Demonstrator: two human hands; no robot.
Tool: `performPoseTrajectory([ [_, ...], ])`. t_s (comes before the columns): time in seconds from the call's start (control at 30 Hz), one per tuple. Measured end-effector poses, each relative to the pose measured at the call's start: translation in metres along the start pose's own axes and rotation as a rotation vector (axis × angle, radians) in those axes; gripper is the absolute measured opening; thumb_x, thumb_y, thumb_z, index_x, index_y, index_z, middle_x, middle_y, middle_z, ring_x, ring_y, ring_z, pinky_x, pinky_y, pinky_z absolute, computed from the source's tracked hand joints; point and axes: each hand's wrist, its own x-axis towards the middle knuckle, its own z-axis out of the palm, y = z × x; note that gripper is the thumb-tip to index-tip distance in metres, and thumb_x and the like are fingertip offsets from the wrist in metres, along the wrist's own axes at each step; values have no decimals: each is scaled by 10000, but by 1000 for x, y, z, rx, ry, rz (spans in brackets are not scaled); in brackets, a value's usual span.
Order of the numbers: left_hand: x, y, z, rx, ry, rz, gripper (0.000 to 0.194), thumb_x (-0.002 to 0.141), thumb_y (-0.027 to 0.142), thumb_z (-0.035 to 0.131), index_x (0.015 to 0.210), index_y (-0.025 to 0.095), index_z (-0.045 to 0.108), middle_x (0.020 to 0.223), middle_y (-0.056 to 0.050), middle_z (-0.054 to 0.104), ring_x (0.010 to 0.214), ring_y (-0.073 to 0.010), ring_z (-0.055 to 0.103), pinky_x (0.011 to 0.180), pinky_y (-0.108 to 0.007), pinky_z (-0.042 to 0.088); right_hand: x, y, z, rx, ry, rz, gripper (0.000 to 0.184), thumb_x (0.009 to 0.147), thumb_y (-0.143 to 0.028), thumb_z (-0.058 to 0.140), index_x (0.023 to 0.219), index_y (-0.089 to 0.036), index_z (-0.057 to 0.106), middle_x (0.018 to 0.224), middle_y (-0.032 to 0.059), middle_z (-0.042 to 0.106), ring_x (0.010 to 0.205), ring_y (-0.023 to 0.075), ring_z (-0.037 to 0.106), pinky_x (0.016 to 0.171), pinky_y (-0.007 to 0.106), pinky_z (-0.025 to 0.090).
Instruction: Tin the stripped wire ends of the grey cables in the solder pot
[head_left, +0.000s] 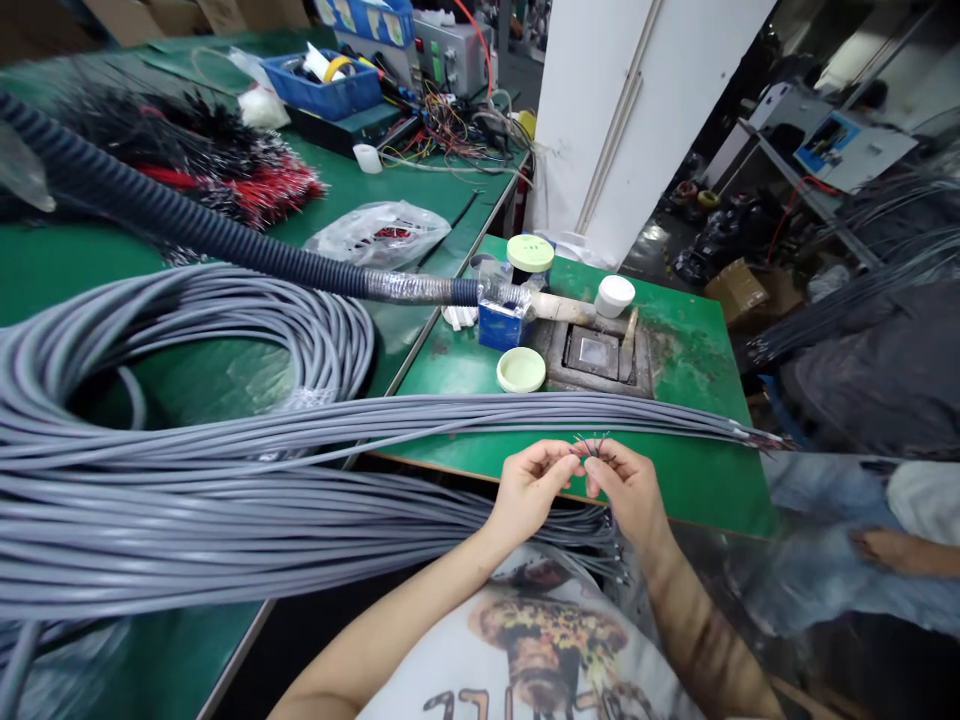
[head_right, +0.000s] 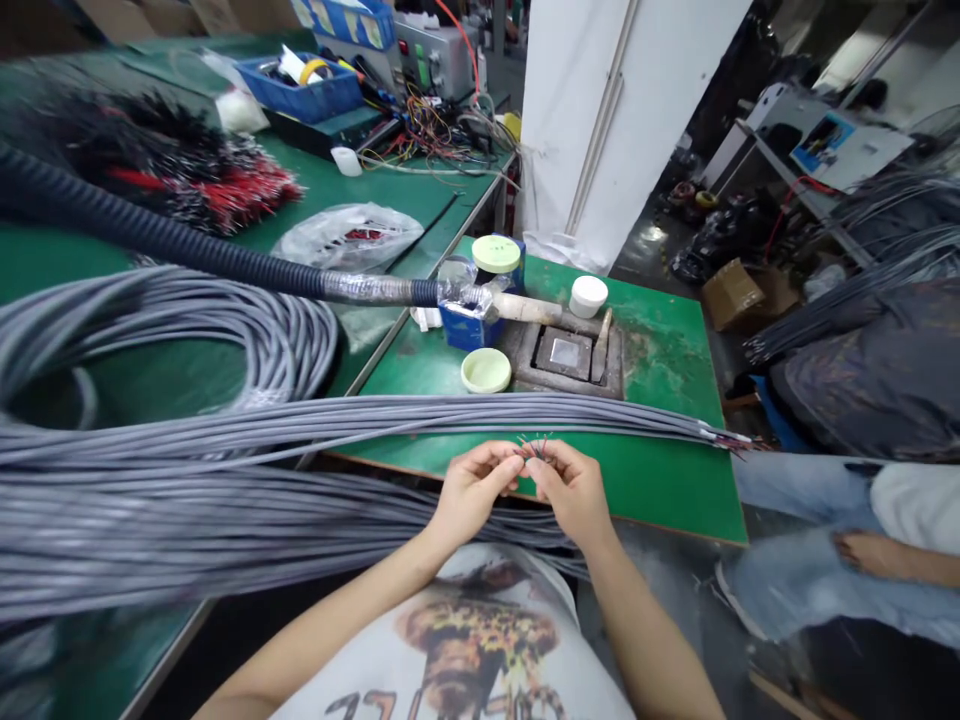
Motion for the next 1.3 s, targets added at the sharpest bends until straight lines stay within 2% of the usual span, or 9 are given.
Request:
performPoseTrajectory([
  [0.2,2,0,1,-39,12,-29,222,757,352,697,771,135,649,643,-9,658,532,-80,530,523,-192,425,2,-2,1,-55,35,-82,167,874,-312,567,883,-187,677,606,-30,555,545,95,503,539,224,419],
  [0.4,5,2,4,-49,39,0,229,732,353,707,726,137,632,615,4,636,511,-75,515,515,-194,420,6,-2,3,-80,38,-128,86,822,-272,638,851,-197,669,769,-3,649,627,104,549,585,221,450],
  [0.73,8,-7,7,-24,77,133,149,766,276,681,733,148,611,659,5,632,603,-98,562,604,-215,448,8,-4,5,-171,121,-148,162,852,-273,595,716,-186,594,612,-38,554,576,100,519,578,222,419],
  [0.93,11,-8,6,-58,68,96,161,741,289,698,771,146,631,688,-3,632,594,-97,541,574,-213,430,9,-8,4,-172,92,-136,193,853,-278,588,685,-186,568,601,-42,535,563,95,501,565,217,413],
  [1.03,12,-6,7,-81,66,98,184,736,311,695,734,152,603,639,14,599,551,-88,515,543,-208,413,9,-5,5,-180,90,-144,189,856,-292,585,699,-187,577,618,-35,549,569,100,519,572,219,430],
  [1.13,13,-5,10,-89,69,100,205,740,331,682,710,161,571,595,37,549,516,-77,475,522,-201,393,8,1,6,-227,145,-161,163,854,-318,589,755,-191,611,700,-14,597,625,118,558,606,232,458],
  [1.2,14,-6,13,-89,81,93,214,742,335,678,701,162,559,586,46,521,506,-70,443,515,-196,380,8,3,5,-287,161,-163,161,861,-335,580,795,-194,622,749,-2,619,668,131,578,637,242,468],
  [1.3,17,-8,15,-76,87,68,213,749,338,670,713,159,560,590,49,501,504,-65,414,511,-193,366,11,1,-1,-409,134,-165,187,883,-353,542,811,-196,615,712,-6,608,647,131,567,627,240,454],
])
